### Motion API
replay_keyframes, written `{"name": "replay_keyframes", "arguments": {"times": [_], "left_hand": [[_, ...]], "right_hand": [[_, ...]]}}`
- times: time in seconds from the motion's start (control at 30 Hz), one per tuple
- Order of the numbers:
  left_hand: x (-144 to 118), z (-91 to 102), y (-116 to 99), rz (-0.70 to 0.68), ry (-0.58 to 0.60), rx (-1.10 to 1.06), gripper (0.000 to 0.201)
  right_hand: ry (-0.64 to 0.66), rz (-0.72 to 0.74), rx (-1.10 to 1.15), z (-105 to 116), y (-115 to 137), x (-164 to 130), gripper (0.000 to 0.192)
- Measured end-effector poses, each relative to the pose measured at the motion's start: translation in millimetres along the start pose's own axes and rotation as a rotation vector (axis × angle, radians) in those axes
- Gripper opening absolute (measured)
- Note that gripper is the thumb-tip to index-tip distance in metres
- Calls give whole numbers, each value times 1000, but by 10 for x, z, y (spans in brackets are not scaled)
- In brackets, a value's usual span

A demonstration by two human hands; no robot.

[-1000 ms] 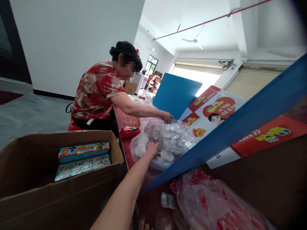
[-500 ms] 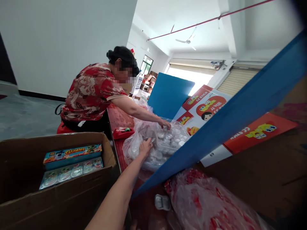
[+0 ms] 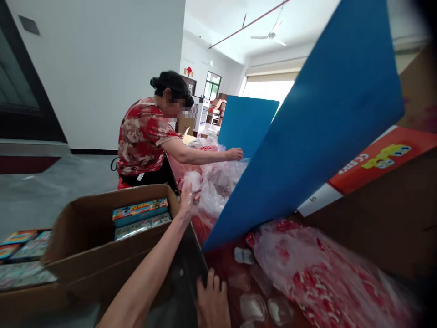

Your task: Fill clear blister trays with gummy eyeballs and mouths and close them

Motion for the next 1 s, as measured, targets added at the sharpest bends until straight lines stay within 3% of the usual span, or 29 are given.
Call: {"name": "replay_keyframes", "arguments": {"times": [0.07, 0.2, 0.27, 0.33, 0.4, 0.43, 0.5, 0.57, 0.67, 0.8, 0.9, 1.0], "left_hand": [[-630, 227, -161, -16, 1, -47, 54], [-1958, 456, -245, -53, -69, -160, 45], [-2537, 421, -141, -8, -97, -105, 45], [-3051, 316, -27, 63, -108, 5, 49], [-3468, 169, 20, 100, -116, 140, 50], [-3622, 71, 26, 91, -111, 158, 48], [-3823, -271, 103, 125, 47, 113, 39], [-4009, -699, 212, 188, 219, 92, 26], [-4381, -1353, 376, 269, 389, 60, 27], [-4891, -2062, 707, 444, 475, -26, 36], [-5174, -2399, 924, 550, 539, -80, 42], [-5365, -2523, 1035, 598, 619, -55, 47]], "right_hand": [[3, -4, 165, 104, -32, -51, 49], [-130, 9, 777, 434, -28, -451, 37], [-107, 7, 1137, 498, 84, -812, 40], [21, 23, 1447, 520, 279, -1196, 45], [48, 18, 1538, 598, 336, -1517, 52], [58, -34, 1522, 611, 263, -1644, 50], [131, -115, 1436, 620, -9, -1893, 40], [121, -153, 1314, 709, -379, -2220, 32], [-86, -278, 1087, 951, -882, -2865, 32], [-365, -538, 875, 1102, -1318, -3698, 35], [-510, -574, 1015, 1038, -1562, -4112, 40], [-510, -622, 1186, 862, -1727, -4325, 41]]}}
Point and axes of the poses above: each hand's wrist, its own x-axis towards the middle knuckle, its own z-axis out of the back of the hand, y = z × x, the point moved 7 cm from there along x, towards the middle knuckle, and after that the axes turned 12 degrees about y, right-handed, at the moved point
